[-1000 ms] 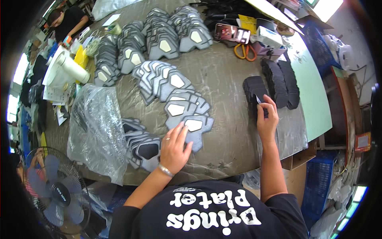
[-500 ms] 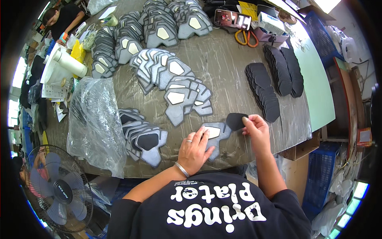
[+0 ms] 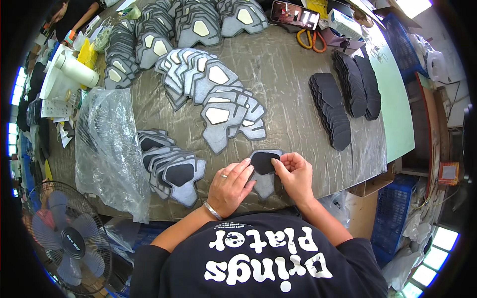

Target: The person assembles shoe components by hand, taking a black layer and placing it over a grey base, then smoothing it down, and retrieving more black pieces from a plastic bag.

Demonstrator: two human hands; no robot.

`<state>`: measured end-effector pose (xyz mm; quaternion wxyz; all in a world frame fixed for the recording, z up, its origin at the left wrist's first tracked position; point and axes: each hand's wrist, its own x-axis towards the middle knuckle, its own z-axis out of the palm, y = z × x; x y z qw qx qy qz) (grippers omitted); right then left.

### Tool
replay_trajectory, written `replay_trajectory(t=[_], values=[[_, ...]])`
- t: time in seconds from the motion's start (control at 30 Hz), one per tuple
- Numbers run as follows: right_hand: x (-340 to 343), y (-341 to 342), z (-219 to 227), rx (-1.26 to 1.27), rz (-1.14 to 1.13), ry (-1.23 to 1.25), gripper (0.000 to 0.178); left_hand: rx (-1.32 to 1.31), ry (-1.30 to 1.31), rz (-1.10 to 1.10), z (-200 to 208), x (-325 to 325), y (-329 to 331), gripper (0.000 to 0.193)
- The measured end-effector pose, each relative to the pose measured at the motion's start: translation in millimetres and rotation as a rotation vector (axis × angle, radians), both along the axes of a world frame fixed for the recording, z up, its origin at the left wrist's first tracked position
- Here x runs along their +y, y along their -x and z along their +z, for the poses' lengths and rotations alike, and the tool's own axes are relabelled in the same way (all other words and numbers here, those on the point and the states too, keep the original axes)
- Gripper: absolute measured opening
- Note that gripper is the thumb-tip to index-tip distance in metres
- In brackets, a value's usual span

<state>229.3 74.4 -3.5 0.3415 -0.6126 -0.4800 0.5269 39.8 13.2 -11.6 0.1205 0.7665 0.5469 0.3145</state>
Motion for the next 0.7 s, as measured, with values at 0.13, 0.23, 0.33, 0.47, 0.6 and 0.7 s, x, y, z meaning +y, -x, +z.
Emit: replay_trajectory(t=[0.13, 0.23, 0.33, 0.47, 0.6, 0.7], values=[[0, 3, 3, -0.041, -0.026, -0.005, 0.015, 0.04, -0.011, -0.028, 0, 2, 0, 0.045], [-1, 4, 1, -0.062, -0.023, -0.027, 0.015, 0.087, -0.002, -0.045, 1, 2, 1, 0.045], [-1, 3, -1, -0.103, -0.006, -0.053, 0.016, 0.108, 0.017, -0.048, 0, 3, 0, 0.044], [-1, 3, -1, -0.166, 0.007, -0.065, 0.017, 0.149, 0.022, -0.035, 0, 3, -3, 0.047], [2, 2, 1, -0.204, 0.03, -0.082, 0.017, 0.223, 0.053, -0.039, 8, 7, -9, 0.05], [3, 3, 2, -0.204, 0.034, -0.104, 0.018, 0.306, 0.027, -0.066, 5, 10, -15, 0.048]])
